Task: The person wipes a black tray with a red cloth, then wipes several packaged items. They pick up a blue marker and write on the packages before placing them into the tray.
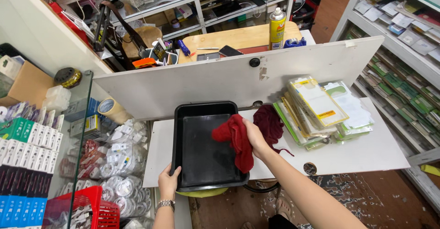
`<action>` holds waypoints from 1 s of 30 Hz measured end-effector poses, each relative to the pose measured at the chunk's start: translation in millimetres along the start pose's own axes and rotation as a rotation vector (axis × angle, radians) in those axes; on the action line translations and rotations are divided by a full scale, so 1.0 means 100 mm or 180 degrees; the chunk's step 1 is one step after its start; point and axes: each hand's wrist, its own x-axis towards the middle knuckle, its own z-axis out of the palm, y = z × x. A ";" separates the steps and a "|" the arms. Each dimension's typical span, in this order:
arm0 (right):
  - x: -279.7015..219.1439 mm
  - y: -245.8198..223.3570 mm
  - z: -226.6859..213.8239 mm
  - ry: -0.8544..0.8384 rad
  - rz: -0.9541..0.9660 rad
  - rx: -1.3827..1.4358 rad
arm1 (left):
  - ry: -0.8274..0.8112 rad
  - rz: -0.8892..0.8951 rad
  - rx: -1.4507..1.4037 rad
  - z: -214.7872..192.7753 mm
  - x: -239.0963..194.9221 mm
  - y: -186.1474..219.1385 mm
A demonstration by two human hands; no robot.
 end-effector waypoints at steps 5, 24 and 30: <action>-0.20 -0.23 -0.33 0.0332 0.0279 0.0168 | 0.0290 0.0334 0.1880 -0.02 0.25 0.14; -0.08 -2.47 -2.59 0.0449 -0.1226 -0.0808 | -0.1305 0.0617 -0.0206 3.61 -1.30 2.59; 0.03 -2.08 -2.94 0.0395 -0.0329 -0.2467 | -0.0591 0.0808 0.0517 4.22 -1.47 2.67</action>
